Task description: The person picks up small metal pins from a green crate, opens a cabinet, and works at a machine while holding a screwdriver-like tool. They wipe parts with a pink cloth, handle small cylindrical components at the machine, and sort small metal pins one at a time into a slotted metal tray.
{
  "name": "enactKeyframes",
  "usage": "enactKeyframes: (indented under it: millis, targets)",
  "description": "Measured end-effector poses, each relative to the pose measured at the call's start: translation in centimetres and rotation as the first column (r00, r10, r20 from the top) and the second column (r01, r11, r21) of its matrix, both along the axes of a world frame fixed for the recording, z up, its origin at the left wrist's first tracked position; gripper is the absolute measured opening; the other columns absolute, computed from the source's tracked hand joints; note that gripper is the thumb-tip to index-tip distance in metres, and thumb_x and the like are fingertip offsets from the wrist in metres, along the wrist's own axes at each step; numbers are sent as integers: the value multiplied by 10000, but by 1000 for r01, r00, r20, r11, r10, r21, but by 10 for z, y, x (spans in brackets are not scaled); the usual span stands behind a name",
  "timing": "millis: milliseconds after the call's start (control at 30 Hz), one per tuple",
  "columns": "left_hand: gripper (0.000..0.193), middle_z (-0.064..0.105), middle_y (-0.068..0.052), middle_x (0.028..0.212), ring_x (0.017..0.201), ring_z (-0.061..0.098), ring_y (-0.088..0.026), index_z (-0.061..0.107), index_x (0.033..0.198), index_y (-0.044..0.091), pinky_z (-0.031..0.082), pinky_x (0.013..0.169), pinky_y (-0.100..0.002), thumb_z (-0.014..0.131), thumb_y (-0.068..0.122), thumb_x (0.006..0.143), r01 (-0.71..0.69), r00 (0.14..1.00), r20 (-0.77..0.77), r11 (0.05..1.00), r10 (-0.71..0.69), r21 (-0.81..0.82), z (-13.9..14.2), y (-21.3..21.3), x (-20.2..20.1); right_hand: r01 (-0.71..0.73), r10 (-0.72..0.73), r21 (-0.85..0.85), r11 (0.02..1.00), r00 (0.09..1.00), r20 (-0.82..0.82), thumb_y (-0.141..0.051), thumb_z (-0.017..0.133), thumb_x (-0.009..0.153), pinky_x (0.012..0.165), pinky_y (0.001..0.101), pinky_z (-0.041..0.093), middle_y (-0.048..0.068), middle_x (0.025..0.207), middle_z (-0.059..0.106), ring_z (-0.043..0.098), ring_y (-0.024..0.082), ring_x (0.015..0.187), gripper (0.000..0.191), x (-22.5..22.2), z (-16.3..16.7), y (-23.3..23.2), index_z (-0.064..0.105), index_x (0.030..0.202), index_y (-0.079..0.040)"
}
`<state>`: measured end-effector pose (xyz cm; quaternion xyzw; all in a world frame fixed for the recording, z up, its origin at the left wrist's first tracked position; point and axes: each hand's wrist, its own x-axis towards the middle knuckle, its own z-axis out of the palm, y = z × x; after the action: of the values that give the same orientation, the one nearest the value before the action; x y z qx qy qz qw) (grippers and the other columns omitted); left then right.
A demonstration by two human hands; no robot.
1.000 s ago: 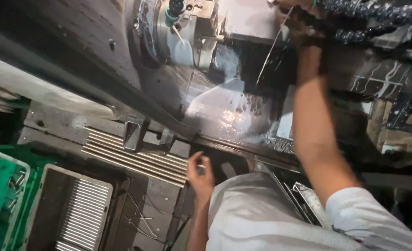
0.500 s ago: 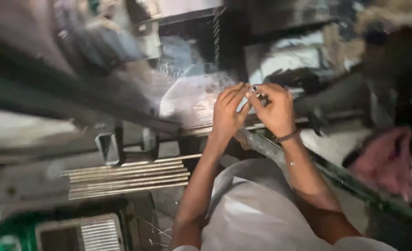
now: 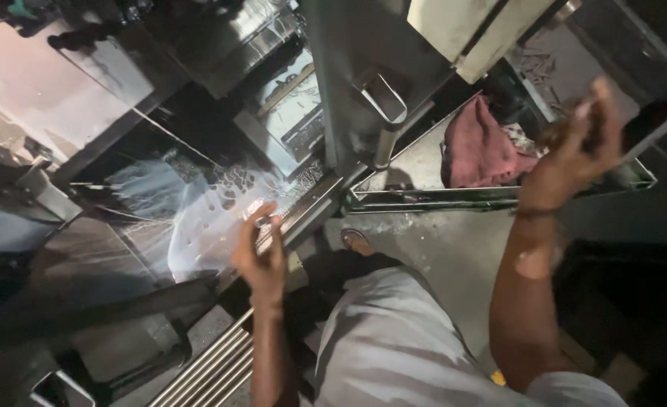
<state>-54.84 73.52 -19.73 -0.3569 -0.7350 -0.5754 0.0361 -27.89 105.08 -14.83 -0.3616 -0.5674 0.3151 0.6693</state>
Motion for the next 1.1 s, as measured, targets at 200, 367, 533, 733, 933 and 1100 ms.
enactKeyframes:
  millis: [200,367,533,733,933,1100]
  targets:
    - [172,719,-217,1196,1146,723,-287,662,1204,-86,602,1003,-384,679,-28,1043,-361,873,-354,932,335,-9,50,-85,-4,-190,173,153,970,978,121,-28,604,1159,592,215,421,30,1116,694,557,57,735,340,-32,42,57,592,1494,-87]
    - [100,648,-227,1274,1127,677,-282,517,1242,-56,559,1039,-366,479,29,1204,-612,637,-389,743,666,270,49,-166,-6,-196,197,-44,980,980,20,-99,678,1168,564,189,354,1,1197,589,440,50,690,304,-25,-4,36,617,1463,-58]
    - [213,723,-226,1314,1191,725,-296,581,1274,-42,594,1051,-406,508,143,1197,-873,264,-282,353,923,337,41,-216,-37,-444,487,-425,788,873,-10,-223,683,1131,714,214,473,56,1166,636,595,74,842,402,-77,-110,-26,557,1482,-71]
    - [217,718,-217,1300,1189,713,-280,542,1221,-10,580,944,-365,535,200,1166,-773,457,-26,412,889,484,28,-228,-83,-596,630,-205,776,717,299,-165,671,1158,1063,315,510,76,1432,597,610,196,1210,519,-151,-167,-65,371,1547,2]
    - [161,669,-234,1343,1245,688,-292,496,1236,-15,596,1000,-356,489,132,1173,-726,556,79,437,827,531,23,-228,-82,-345,345,-149,927,622,703,-290,549,1221,991,412,532,237,1132,692,689,347,1059,752,-158,-164,-70,119,1521,250]
    - [146,651,-257,1327,1243,687,-310,471,1242,-30,600,1042,-378,452,88,1159,-719,572,120,425,812,550,27,-222,-85,-115,117,-93,989,229,966,-410,508,1242,870,571,520,407,1109,644,652,543,1005,758,-154,-135,-78,308,1416,300]
